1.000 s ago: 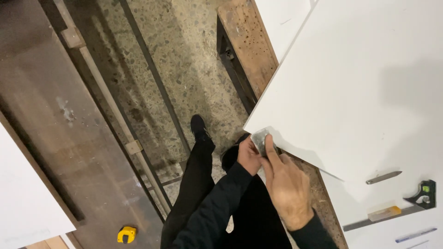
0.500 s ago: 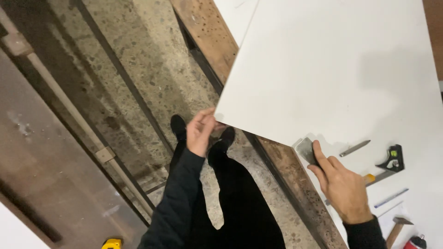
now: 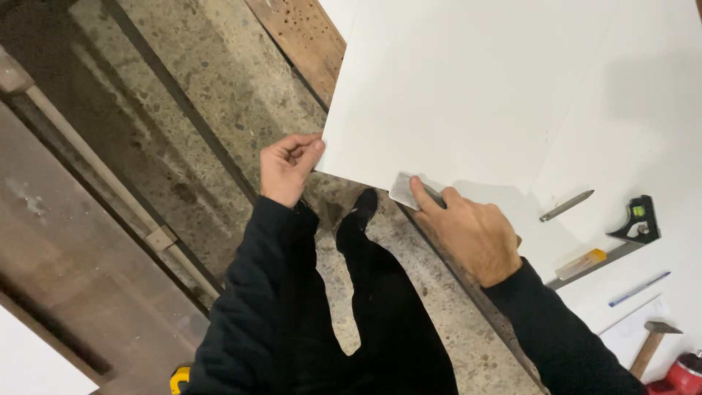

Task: Cleaning the edges and surfaces of white furniture panels using a metal scraper tool in a workshop.

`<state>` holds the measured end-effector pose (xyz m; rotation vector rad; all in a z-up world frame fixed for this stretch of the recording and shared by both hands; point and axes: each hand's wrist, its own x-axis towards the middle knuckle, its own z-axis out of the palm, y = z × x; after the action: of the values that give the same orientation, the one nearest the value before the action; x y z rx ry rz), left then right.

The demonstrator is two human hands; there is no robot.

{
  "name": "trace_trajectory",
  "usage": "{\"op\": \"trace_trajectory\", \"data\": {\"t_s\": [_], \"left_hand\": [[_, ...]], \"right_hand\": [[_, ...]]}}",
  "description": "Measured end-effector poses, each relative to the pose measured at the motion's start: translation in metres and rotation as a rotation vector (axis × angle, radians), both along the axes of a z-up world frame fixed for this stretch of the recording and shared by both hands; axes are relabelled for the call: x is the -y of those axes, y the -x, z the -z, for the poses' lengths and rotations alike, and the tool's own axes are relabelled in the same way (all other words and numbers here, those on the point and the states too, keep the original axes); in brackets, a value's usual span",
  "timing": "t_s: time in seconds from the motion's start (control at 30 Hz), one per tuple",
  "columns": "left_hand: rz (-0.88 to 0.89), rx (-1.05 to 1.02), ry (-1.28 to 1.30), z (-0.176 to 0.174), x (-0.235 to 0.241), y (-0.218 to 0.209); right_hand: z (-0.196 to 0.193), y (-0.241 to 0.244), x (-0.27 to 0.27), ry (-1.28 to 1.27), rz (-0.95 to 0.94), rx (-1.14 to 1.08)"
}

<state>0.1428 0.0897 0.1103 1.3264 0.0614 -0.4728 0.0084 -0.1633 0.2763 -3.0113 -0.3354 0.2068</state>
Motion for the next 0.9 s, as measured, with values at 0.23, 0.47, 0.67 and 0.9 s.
{"op": "trace_trajectory", "data": {"t_s": [0.23,0.47,0.67,0.9], "left_hand": [[-0.028,0.018,-0.036,-0.002,0.003,0.003],[-0.012,-0.034,0.01,0.002,0.004,-0.001],[0.005,-0.041,-0.022,-0.005,0.004,-0.002],[0.034,0.016,-0.024,-0.003,0.003,-0.003]], "right_hand": [[0.014,0.016,0.006,0.137,-0.014,-0.152],[0.006,0.009,-0.002,0.072,0.035,-0.252],[0.009,-0.033,-0.036,0.097,-0.044,-0.181],[0.03,-0.022,-0.042,0.202,-0.075,0.105]]}}
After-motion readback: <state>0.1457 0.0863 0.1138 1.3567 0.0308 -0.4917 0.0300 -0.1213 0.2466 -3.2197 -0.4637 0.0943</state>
